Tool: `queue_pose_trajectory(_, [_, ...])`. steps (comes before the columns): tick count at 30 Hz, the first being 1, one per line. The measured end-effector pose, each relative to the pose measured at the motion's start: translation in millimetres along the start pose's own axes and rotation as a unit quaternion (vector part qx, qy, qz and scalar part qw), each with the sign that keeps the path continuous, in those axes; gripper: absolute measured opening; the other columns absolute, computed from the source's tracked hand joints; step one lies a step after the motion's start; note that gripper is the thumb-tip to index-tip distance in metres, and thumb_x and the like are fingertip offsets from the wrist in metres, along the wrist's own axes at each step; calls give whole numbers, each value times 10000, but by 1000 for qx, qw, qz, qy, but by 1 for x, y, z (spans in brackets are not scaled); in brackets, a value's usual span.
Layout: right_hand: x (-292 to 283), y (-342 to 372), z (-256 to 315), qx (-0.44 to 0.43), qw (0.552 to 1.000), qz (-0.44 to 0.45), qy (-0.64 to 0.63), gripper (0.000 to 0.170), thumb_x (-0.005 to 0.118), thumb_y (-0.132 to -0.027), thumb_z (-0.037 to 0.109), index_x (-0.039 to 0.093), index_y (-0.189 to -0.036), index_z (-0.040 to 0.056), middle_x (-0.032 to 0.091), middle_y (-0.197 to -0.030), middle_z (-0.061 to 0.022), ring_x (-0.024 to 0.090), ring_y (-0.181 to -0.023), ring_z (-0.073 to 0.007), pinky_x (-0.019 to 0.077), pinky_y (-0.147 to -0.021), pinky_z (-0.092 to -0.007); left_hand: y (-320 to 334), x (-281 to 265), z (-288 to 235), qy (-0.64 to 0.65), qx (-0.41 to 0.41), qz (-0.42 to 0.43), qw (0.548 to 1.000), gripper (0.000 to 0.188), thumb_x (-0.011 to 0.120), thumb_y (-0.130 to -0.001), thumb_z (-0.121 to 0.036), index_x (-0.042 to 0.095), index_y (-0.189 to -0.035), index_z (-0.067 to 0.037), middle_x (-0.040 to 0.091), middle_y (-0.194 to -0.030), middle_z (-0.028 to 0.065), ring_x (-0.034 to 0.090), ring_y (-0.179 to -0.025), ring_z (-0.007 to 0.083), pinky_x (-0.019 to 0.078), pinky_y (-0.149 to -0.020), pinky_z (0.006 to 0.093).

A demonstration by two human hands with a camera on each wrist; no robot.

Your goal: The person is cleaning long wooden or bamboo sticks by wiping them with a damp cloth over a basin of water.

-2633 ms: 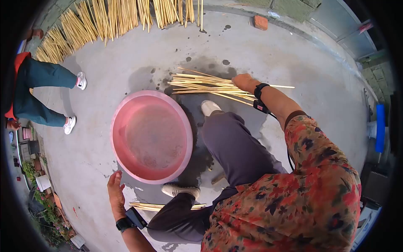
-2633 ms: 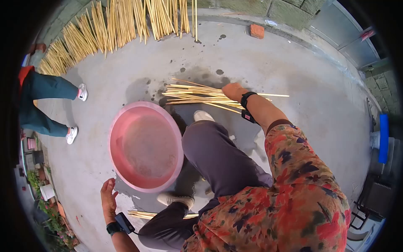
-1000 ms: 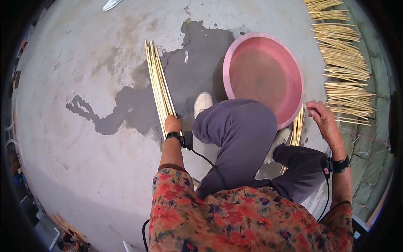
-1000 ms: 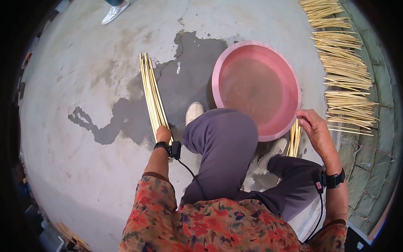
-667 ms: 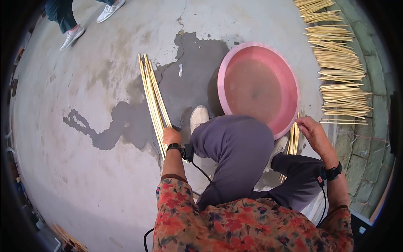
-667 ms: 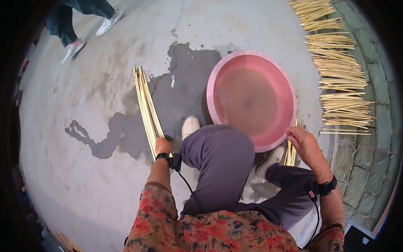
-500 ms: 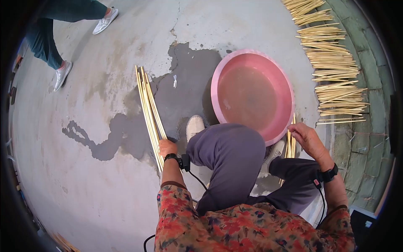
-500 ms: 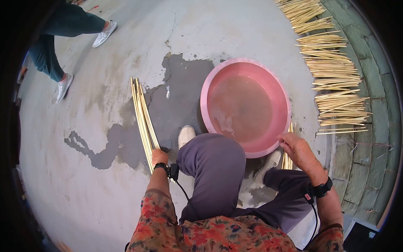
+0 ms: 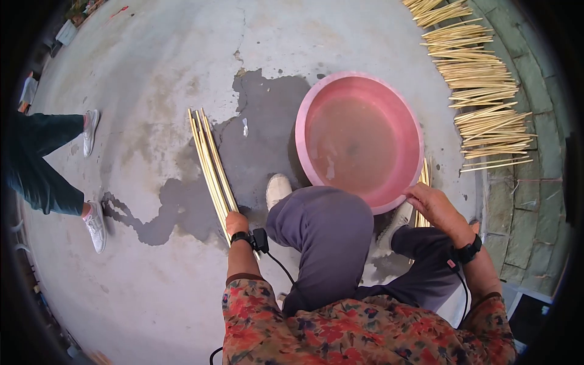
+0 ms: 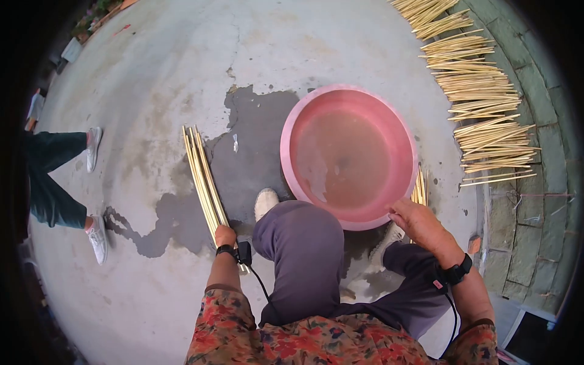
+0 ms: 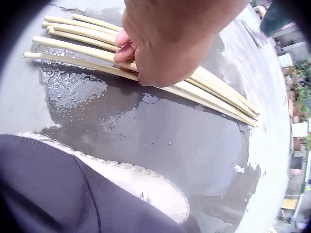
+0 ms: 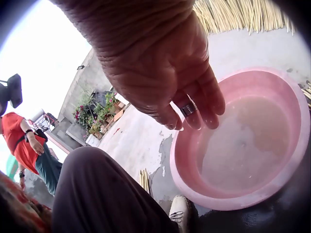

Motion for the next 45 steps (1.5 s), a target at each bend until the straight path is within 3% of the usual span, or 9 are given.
queue_pose_trajectory(13, [-8,18,7,-67,995,-57,-46,185,505,-808,129,522,-980,63,552,-887,-131,536,-829,-312,437,-710,-377,-5,-112,-13,123,236,-16,964,267,521,-790,-219,571,-797,43,611,-809,191,607,-726,281,481,-621,360])
queue_pose_trajectory(16, [-29,25,20,-88,990,-86,-74,191,499,-812,126,517,-990,58,550,-934,-124,527,-865,-301,426,-739,-369,73,-222,-76,377,314,-5,871,163,439,-838,-127,522,-777,-2,592,-670,77,481,-487,84,392,-434,232])
queue_pose_trajectory(23, [-77,27,51,-161,929,-269,-199,218,449,-853,138,505,-1040,42,550,-969,-110,532,-899,-257,418,-762,-334,276,-365,-196,591,533,111,595,185,463,-885,-203,522,-878,-28,602,-827,104,481,-578,91,410,-551,211])
queue_pose_trajectory(26, [-96,26,51,-150,884,-309,-317,280,412,-889,216,481,-1090,32,555,-976,-102,539,-917,-213,424,-775,-313,330,-353,-239,563,586,169,557,185,462,-884,-197,527,-899,-24,603,-852,122,487,-576,106,423,-558,220])
queue_pose_trajectory(32, [-45,10,1,-57,585,-247,-771,469,359,-894,411,460,-1105,4,544,-891,-91,549,-865,-153,476,-707,-276,370,-269,-300,550,577,283,534,167,444,-891,-173,507,-907,-19,606,-878,143,491,-593,91,434,-566,220])
queue_pose_trajectory(35, [-15,2,-25,-19,594,-256,-763,459,348,-900,407,462,-1097,10,531,-843,-73,560,-820,-158,479,-708,-284,353,-236,-319,521,563,316,559,166,459,-885,-181,517,-914,-29,603,-895,146,497,-604,105,435,-595,229])
queue_pose_trajectory(38, [8,-23,-43,4,749,-191,-635,399,383,-898,361,470,-1083,19,532,-798,-75,564,-749,-169,472,-668,-296,336,-205,-325,487,550,321,598,177,440,-894,-185,523,-898,-28,605,-889,124,482,-578,80,426,-571,206])
queue_pose_trajectory(40, [-12,-12,-39,-55,897,-318,-303,362,416,-875,350,468,-1019,22,555,-758,-142,571,-692,-275,454,-592,-366,327,-197,-330,496,541,338,588,171,456,-886,-187,538,-894,-37,600,-894,103,489,-619,80,428,-601,212])
queue_pose_trajectory(45, [-5,-54,-12,-19,932,-282,-225,254,467,-842,267,453,-929,29,557,-814,-185,539,-717,-361,420,-621,-428,289,-163,-332,442,521,279,675,147,505,-862,-182,556,-823,-50,583,-917,75,509,-821,118,411,-744,251])
Point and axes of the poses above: each hand's wrist, its own y-axis away from the middle knuckle, its own x-axis out of the palm, z = x × y, the point moved 7 cm from there along -y, towards the middle knuckle
